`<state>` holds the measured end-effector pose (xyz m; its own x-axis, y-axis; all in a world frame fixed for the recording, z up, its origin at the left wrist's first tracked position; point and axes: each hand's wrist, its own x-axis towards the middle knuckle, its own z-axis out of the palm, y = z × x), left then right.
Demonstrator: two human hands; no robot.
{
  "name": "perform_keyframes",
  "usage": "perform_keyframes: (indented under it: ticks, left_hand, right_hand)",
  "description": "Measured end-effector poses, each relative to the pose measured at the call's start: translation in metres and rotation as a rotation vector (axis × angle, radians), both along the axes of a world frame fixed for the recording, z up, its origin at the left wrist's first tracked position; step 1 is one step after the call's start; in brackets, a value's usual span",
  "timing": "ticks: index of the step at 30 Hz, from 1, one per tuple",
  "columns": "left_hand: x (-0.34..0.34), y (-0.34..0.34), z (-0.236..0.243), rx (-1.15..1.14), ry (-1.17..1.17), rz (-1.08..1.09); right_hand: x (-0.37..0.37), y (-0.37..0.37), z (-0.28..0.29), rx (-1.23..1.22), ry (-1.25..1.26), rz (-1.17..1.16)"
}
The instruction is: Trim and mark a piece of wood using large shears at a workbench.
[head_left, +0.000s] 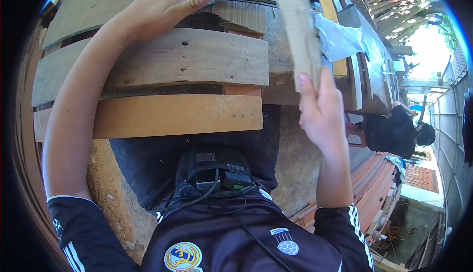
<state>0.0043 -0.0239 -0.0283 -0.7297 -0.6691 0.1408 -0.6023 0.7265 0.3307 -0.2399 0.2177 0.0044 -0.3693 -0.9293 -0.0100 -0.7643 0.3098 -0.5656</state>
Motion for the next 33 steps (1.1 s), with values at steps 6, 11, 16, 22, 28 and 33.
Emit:
perform_keyframes:
  ticks: [6,11,16,22,28,33]
  left_hand:
    - [-0.001,0.004,0.005,-0.065,-0.015,-0.094]
    - [0.005,0.001,0.004,-0.095,-0.056,-0.153]
    - [0.003,0.002,0.004,-0.071,-0.034,-0.148]
    - [0.002,0.001,0.004,-0.061,-0.029,-0.137]
    - [-0.001,0.030,0.024,-0.024,-0.042,-0.040]
    - [0.002,-0.001,0.002,0.014,0.028,-0.068]
  right_hand:
    - [-0.008,-0.005,-0.022,0.046,-0.060,-0.034]
    - [-0.006,-0.006,-0.018,0.070,-0.073,-0.048]
    - [-0.006,-0.001,-0.019,0.034,-0.046,-0.009]
    - [-0.003,-0.005,-0.019,0.046,0.131,0.062]
    - [0.007,-0.006,0.060,-0.171,0.085,-0.189]
    - [-0.006,0.004,0.109,-0.847,0.377,0.049]
